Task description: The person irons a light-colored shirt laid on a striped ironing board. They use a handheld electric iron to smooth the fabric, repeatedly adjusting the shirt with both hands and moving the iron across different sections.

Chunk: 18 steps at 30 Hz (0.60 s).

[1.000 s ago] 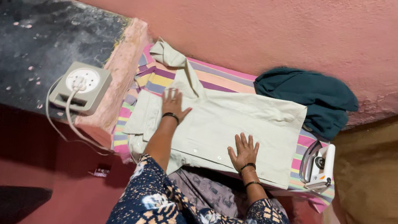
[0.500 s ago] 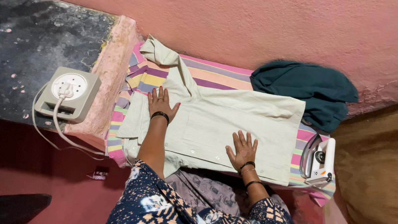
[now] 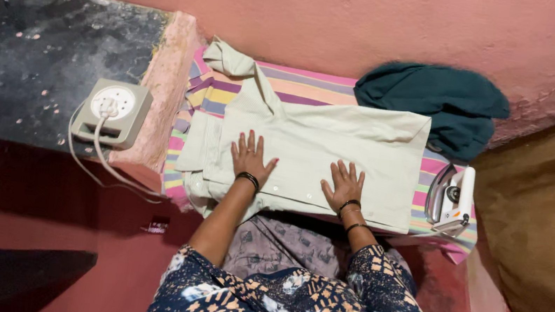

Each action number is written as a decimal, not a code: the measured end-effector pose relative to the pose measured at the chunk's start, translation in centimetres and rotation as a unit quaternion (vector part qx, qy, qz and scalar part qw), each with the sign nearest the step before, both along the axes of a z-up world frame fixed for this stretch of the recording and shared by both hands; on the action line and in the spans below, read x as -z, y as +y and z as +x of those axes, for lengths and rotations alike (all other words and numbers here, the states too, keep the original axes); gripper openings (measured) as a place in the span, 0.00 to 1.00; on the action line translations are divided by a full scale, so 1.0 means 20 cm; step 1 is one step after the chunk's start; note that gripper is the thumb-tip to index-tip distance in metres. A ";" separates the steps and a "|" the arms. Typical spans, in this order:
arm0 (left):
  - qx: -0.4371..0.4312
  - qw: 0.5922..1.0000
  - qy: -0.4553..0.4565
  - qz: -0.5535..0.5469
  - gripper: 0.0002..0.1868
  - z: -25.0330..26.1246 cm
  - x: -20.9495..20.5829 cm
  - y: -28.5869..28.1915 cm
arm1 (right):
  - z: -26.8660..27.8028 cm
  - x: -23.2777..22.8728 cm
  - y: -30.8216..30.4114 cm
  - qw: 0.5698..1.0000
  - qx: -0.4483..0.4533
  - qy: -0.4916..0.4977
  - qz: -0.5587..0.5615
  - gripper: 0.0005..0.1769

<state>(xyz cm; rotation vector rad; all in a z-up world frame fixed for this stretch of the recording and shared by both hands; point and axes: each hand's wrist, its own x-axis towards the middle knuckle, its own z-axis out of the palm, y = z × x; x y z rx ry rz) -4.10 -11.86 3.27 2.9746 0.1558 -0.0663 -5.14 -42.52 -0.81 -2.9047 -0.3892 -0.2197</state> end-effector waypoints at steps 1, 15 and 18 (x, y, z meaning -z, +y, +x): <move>-0.004 1.000 0.007 -0.011 0.49 -0.05 0.00 -0.02 | 0.01 0.00 0.00 1.000 -0.001 0.000 0.003 0.40; -0.065 0.997 0.020 -0.033 0.43 -0.20 -0.01 -0.11 | 0.01 -0.03 0.02 0.999 0.020 0.036 -0.016 0.42; -0.068 0.996 -0.014 -0.051 0.45 -0.21 0.01 -0.10 | 0.02 -0.04 0.03 0.999 0.022 0.040 -0.008 0.42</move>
